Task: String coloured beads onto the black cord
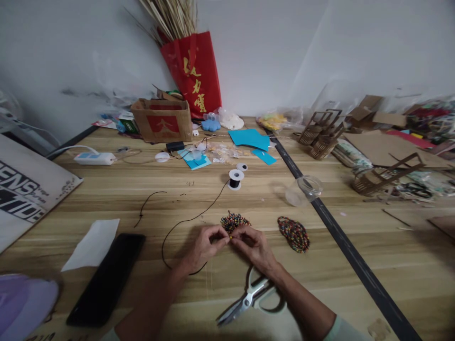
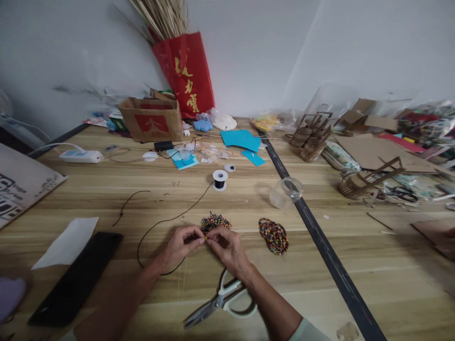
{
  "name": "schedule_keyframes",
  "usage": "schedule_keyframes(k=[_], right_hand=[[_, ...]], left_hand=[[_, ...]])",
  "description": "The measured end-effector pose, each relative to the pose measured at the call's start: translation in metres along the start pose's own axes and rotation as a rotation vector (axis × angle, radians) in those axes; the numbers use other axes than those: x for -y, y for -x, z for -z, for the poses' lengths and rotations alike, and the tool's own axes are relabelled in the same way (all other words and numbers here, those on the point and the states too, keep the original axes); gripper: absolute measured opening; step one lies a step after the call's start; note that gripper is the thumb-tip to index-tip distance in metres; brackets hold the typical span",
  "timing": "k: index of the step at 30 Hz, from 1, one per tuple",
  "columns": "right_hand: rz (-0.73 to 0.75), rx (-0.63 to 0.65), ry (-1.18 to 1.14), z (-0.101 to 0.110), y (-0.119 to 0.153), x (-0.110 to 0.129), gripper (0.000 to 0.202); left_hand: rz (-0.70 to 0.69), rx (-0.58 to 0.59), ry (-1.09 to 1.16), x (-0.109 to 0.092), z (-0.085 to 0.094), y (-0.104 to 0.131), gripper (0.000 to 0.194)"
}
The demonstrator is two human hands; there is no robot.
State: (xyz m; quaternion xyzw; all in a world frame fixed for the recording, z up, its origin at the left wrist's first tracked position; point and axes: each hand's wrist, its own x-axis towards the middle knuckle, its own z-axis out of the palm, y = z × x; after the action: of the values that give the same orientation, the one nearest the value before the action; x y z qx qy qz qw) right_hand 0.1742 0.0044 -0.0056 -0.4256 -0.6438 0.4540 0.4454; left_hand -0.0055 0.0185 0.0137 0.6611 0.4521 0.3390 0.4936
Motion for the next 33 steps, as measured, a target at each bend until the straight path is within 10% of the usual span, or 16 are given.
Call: schedule_keyframes(k=[33], right_hand=[[0.315,0.022,0.193,0.005,0.0,0.011,0.013]], left_hand=[[0.03,0.034,0.191,0.009,-0.001,-0.001,0.01]])
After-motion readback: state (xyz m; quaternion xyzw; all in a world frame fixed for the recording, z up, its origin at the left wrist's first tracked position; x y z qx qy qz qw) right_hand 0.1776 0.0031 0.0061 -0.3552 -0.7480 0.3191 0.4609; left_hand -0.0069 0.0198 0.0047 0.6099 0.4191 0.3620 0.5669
